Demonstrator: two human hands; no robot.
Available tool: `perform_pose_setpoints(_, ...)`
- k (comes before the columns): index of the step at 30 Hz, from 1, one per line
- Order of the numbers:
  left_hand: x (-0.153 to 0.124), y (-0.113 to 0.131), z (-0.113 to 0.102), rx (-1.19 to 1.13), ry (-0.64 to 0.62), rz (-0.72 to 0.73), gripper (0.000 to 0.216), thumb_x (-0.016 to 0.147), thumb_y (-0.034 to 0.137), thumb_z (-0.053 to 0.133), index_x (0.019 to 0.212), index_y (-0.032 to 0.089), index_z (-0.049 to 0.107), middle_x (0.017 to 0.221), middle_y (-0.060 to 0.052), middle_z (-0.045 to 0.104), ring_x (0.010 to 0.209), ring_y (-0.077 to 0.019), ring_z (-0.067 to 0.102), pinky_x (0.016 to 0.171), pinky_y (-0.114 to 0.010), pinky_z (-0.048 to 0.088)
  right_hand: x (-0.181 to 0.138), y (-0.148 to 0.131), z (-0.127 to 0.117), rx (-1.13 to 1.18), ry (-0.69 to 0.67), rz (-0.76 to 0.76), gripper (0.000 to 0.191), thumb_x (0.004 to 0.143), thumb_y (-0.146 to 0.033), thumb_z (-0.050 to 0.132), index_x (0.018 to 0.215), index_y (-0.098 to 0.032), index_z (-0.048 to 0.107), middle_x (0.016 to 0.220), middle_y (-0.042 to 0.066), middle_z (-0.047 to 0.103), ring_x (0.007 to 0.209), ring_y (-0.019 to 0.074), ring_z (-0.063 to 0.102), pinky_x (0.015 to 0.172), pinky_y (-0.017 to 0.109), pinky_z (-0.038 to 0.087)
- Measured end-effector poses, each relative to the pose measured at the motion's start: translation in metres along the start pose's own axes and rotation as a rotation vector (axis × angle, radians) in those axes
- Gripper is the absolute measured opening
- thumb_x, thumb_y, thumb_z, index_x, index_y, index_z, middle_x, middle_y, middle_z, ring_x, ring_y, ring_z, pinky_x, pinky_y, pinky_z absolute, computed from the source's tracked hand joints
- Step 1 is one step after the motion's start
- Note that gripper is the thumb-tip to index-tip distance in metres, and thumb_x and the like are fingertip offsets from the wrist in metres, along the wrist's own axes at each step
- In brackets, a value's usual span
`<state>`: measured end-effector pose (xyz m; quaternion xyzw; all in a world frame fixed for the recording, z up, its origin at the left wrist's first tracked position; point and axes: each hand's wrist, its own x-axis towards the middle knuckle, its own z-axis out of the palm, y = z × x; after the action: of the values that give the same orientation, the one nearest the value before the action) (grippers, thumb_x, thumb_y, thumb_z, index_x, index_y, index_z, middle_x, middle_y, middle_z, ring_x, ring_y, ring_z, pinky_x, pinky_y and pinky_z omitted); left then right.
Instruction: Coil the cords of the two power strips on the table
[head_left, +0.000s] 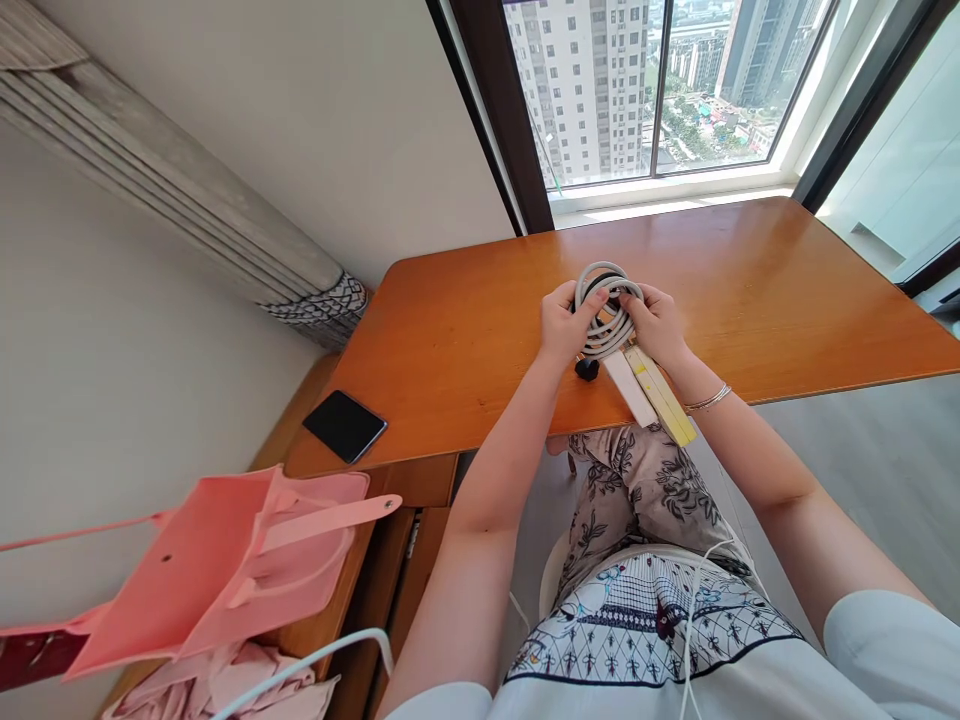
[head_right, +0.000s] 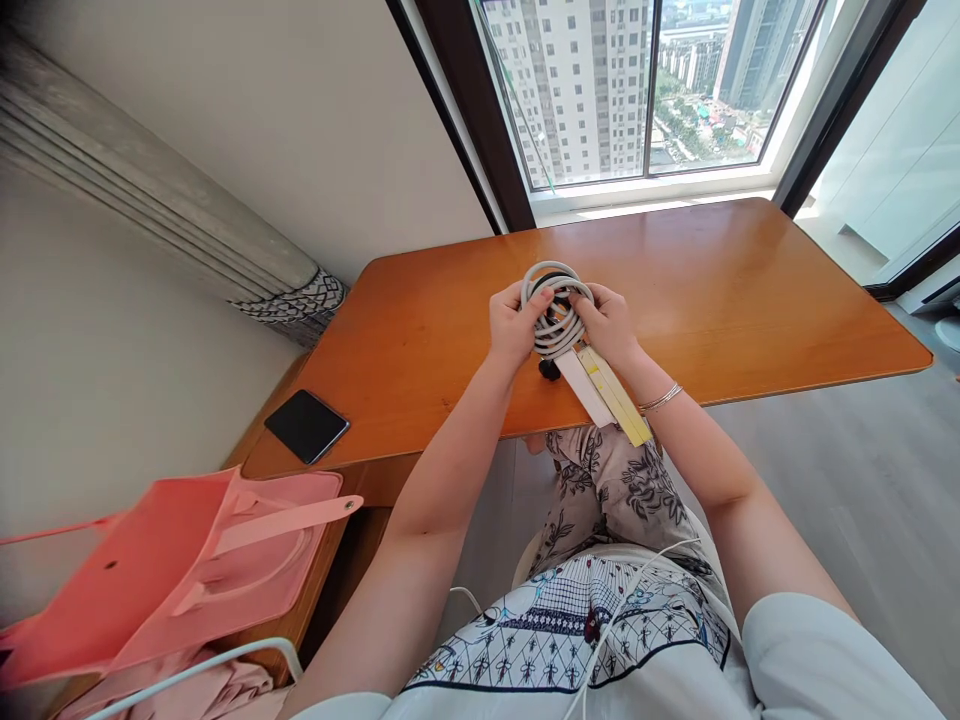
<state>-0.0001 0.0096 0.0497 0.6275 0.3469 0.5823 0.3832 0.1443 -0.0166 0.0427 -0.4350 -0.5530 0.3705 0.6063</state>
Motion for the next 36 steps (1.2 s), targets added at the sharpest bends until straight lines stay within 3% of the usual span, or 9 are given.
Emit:
perform_pose_setpoints(6, 0.003, -0.001, -0.002, -0.048, -0.037, -0.05, 0.052, 0.07, 0.07, 0.077, 0.075, 0.019, 0.07, 0.071, -0.002, 0.067, 0.069, -0.017, 0.063, 0.061, -0.028, 0.05, 0.002, 0.002, 0.0, -0.002, -0.006, -0.028, 0.03, 0.079, -0.048, 0.062, 0.077, -0.019, 0.062, 0.072, -0.001, 0.057, 0.074, 0.0146, 0.052, 0.068, 0.028, 0.044)
perform_pose_setpoints(10, 0.008, 0.0, -0.005, -0.082, -0.1, -0.006, 0.054, 0.065, 0.072, 0.08, 0.076, 0.019, 0.072, 0.077, -0.004, 0.07, 0.077, -0.0197, 0.067, 0.065, -0.03, 0.053, 0.004, 0.006, -0.001, 0.058, -0.025, -0.046, 0.033, 0.078, -0.052, 0.065, 0.076, -0.019, 0.064, 0.076, 0.0, 0.059, 0.079, 0.0154, 0.055, 0.075, 0.03, 0.046)
perform_pose_setpoints(13, 0.009, -0.002, -0.007, -0.137, -0.142, -0.054, 0.058, 0.061, 0.075, 0.081, 0.076, 0.02, 0.073, 0.073, -0.004, 0.07, 0.068, -0.0187, 0.066, 0.059, -0.03, 0.052, 0.006, 0.009, -0.001, 0.109, -0.044, -0.036, 0.037, 0.076, -0.056, 0.069, 0.078, -0.02, 0.067, 0.08, 0.001, 0.063, 0.083, 0.0164, 0.058, 0.078, 0.03, 0.048)
perform_pose_setpoints(16, 0.009, -0.009, -0.009, -0.184, -0.137, -0.121, 0.059, 0.061, 0.076, 0.081, 0.074, 0.019, 0.073, 0.064, -0.003, 0.067, 0.054, -0.0156, 0.06, 0.05, -0.029, 0.048, 0.007, 0.01, -0.001, 0.24, -0.078, 0.042, 0.039, 0.072, -0.057, 0.077, 0.081, -0.02, 0.071, 0.079, 0.001, 0.066, 0.078, 0.016, 0.059, 0.074, 0.03, 0.05)
perform_pose_setpoints(20, 0.012, -0.017, -0.007, -0.201, -0.095, -0.154, 0.055, 0.064, 0.072, 0.082, 0.075, 0.019, 0.073, 0.063, -0.003, 0.066, 0.053, -0.0147, 0.059, 0.049, -0.028, 0.048, 0.009, 0.011, -0.001, 0.398, -0.129, 0.202, 0.044, 0.063, -0.056, 0.087, 0.082, -0.019, 0.072, 0.079, 0.001, 0.071, 0.073, 0.0159, 0.062, 0.072, 0.03, 0.055)
perform_pose_setpoints(25, 0.021, -0.023, 0.0, -0.191, -0.03, -0.138, 0.052, 0.065, 0.064, 0.086, 0.093, 0.021, 0.074, 0.087, -0.005, 0.076, 0.074, -0.0183, 0.072, 0.066, -0.029, 0.057, 0.012, 0.014, -0.001, 0.397, -0.078, 0.289, 0.052, 0.065, -0.063, 0.084, 0.093, -0.021, 0.071, 0.081, 0.001, 0.073, 0.071, 0.0169, 0.065, 0.067, 0.031, 0.057)
perform_pose_setpoints(28, 0.025, -0.026, 0.0, -0.177, -0.011, -0.12, 0.058, 0.065, 0.061, 0.087, 0.105, 0.022, 0.071, 0.105, -0.007, 0.077, 0.092, -0.0214, 0.075, 0.077, -0.03, 0.06, 0.013, 0.017, 0.0, 0.434, -0.126, 0.326, 0.058, 0.067, -0.067, 0.08, 0.104, -0.023, 0.071, 0.089, 0.003, 0.075, 0.077, 0.0186, 0.068, 0.068, 0.032, 0.058)
perform_pose_setpoints(31, 0.028, -0.03, -0.001, -0.158, -0.06, -0.136, 0.062, 0.067, 0.066, 0.084, 0.108, 0.022, 0.068, 0.109, -0.01, 0.076, 0.098, -0.0245, 0.074, 0.08, -0.034, 0.061, 0.014, 0.021, -0.002, 0.445, -0.158, 0.341, 0.06, 0.069, -0.068, 0.079, 0.106, -0.023, 0.07, 0.091, 0.003, 0.075, 0.078, 0.0194, 0.069, 0.065, 0.032, 0.059)
perform_pose_setpoints(36, 0.028, -0.039, -0.005, -0.172, -0.052, -0.171, 0.068, 0.073, 0.075, 0.074, 0.115, 0.023, 0.063, 0.113, -0.011, 0.072, 0.102, -0.0247, 0.073, 0.084, -0.037, 0.061, 0.016, 0.024, -0.002, 0.448, -0.086, 0.337, 0.057, 0.068, -0.067, 0.08, 0.099, -0.021, 0.071, 0.09, 0.005, 0.075, 0.08, 0.0212, 0.071, 0.067, 0.034, 0.061)
